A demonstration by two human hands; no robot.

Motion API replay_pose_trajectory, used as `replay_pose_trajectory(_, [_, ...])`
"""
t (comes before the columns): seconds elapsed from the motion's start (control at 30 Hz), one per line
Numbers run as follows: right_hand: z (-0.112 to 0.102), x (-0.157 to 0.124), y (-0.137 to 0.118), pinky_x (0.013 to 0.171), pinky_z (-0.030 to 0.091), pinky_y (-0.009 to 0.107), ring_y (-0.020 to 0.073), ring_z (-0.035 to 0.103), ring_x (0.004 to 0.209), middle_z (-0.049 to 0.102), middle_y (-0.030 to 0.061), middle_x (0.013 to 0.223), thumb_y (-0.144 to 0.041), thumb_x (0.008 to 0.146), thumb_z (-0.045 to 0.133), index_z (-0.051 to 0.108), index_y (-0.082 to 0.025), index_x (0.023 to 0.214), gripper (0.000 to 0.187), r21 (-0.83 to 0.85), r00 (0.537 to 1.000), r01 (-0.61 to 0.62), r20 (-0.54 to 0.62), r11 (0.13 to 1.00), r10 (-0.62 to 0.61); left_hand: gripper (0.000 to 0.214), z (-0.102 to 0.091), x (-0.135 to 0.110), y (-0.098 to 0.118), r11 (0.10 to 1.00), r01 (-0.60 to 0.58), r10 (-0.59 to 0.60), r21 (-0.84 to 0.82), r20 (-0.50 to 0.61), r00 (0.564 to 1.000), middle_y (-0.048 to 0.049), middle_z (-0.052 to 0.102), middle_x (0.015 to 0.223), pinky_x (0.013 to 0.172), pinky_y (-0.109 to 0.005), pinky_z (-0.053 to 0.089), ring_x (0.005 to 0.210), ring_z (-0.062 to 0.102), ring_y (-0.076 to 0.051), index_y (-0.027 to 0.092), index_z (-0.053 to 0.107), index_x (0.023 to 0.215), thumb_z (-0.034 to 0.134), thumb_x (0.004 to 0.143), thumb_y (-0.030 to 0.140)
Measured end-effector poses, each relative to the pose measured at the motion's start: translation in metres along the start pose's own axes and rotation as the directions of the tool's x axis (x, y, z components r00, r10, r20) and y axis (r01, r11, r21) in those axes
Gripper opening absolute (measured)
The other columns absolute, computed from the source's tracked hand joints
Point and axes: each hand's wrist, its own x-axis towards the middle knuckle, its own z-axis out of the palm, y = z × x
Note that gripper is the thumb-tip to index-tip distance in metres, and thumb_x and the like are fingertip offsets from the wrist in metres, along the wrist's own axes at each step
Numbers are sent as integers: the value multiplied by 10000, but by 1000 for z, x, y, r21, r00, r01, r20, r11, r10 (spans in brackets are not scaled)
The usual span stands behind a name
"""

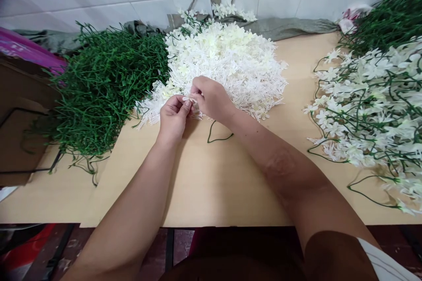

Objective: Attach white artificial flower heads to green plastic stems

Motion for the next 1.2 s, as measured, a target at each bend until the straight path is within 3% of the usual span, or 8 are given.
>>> replay_pose_trajectory(0.1, [2,0,2,662,395,283,130,491,685,553,17,735,-167,800,510,430,-203,697,136,101,997,-74,-19,992,76,236,2,0,4,999,26,-26,-19,10,1000,42,564,562,550,-187,396,522,475,-65,178,548,658,752,741,263])
replay_pose_trajectory(0.23, [3,-1,2,637,376,277,116,470,636,553,4,711,-175,806,513,431,-201,718,123,100,993,-116,-5,988,117,227,2,0,4,1000,21,-21,-17,1,1000,41,568,562,555,-190,397,528,479,-69,179,557,651,752,739,254])
replay_pose_trajectory(0.47, [3,0,0,679,371,292,148,474,726,539,23,763,-108,770,530,395,-210,666,198,-29,999,-13,31,999,13,230,-2,2,-1,1000,8,-8,21,-13,1000,39,568,560,541,-191,379,525,470,-69,176,546,624,736,748,215])
replay_pose_trajectory(0.67, [3,1,1,611,381,280,115,462,614,498,-11,657,-147,791,564,429,-205,674,188,275,984,-163,108,947,139,197,-3,1,6,999,25,-24,-24,20,1000,36,578,555,549,-194,400,512,480,-67,175,586,652,758,731,228])
replay_pose_trajectory(0.9, [3,5,3,565,393,263,97,479,565,502,-35,587,-95,748,645,441,-198,659,246,397,967,-254,139,882,216,207,-5,0,9,998,47,-46,-43,18,999,24,606,568,551,-190,424,513,521,-67,171,586,660,777,718,225])
replay_pose_trajectory(1.03, [1,7,6,549,423,251,79,489,534,539,-31,603,-156,783,667,453,-195,696,235,470,954,-300,146,830,262,207,-3,-1,12,989,104,-99,-109,44,994,0,654,679,497,-191,412,536,556,-73,181,590,700,755,746,298])
replay_pose_trajectory(1.2, [3,7,8,513,423,221,49,465,483,527,-56,594,-147,799,656,450,-190,726,222,597,942,-332,171,730,288,252,0,0,12,983,102,-107,-152,-24,994,28,620,633,460,-185,399,504,536,-69,201,585,721,819,665,277])
